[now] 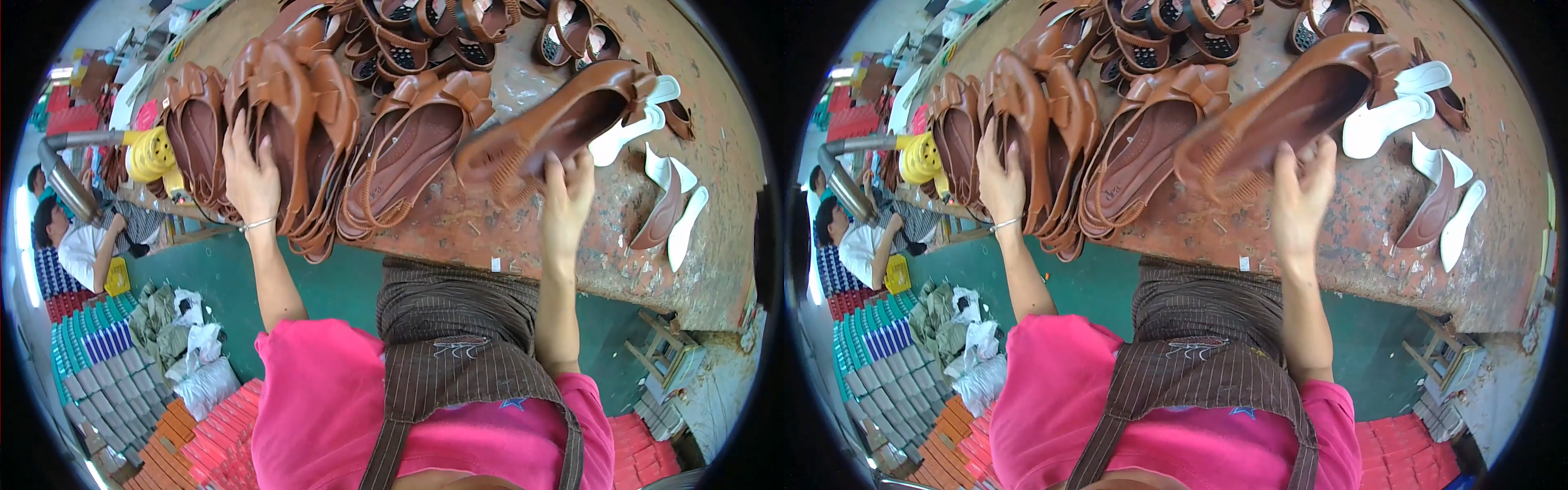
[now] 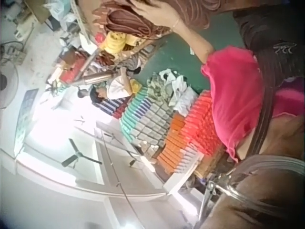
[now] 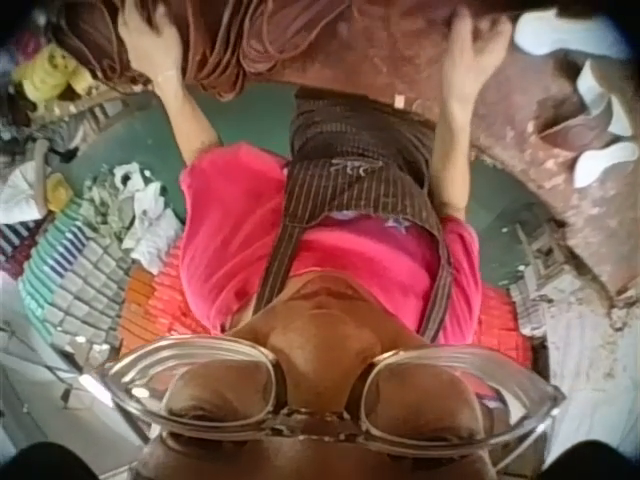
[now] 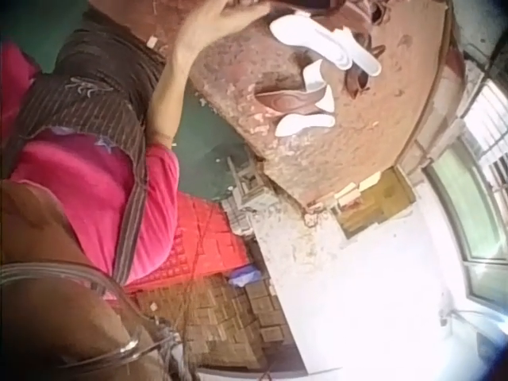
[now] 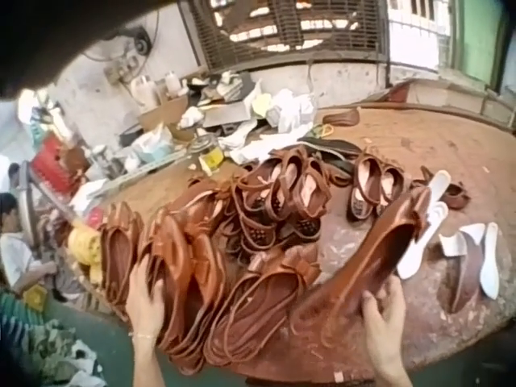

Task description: Inserting insoles into leather flat shoes at a manufacturing workbench.

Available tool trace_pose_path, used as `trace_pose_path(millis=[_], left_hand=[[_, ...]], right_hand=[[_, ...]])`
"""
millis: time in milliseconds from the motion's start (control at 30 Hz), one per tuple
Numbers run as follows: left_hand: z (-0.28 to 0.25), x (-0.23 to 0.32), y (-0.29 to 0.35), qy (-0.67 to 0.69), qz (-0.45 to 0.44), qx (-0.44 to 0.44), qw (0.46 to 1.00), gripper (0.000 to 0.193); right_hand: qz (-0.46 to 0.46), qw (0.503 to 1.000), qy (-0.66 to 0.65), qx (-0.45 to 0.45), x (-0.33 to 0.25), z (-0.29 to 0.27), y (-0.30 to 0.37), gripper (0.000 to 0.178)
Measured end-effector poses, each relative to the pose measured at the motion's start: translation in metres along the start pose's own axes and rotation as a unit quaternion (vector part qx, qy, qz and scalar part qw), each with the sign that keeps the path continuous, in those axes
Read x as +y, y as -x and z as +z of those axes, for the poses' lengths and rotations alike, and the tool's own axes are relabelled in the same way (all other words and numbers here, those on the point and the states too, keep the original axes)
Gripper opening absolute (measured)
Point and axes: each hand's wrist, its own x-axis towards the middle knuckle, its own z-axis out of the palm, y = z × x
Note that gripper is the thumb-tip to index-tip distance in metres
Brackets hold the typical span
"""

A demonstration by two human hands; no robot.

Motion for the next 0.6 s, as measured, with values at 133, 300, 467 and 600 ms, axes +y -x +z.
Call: trace_pose_path(millis=[133, 300, 467, 600], left_hand=[[0.001, 0.004, -0.005, 0.004, -0.042, 0.039, 0.998, 0.048], [-0.007, 0.014, -0.005, 0.031, -0.065, -0.01, 0.997, 0.045], [-0.022, 0.017, -0.004, 0.034, -0.05, -0.054, 0.997, 0.051], [-0.031, 0.08, 0.01, 0.02, 0.021, 0.01, 1.0, 0.071]], right_hand=[[-0.135, 0.971, 0.197, 0.027, 0.007, 0.054, -0.007, 0.031], [-0.056, 0.977, 0.189, -0.084, 0.015, 0.06, 0.02, 0.058], [0.027, 0.981, 0.163, -0.104, 0.012, 0.055, 0.033, 0.083], [0.018, 0.973, 0.195, -0.124, 0.018, 0.055, 0.041, 0.081]])
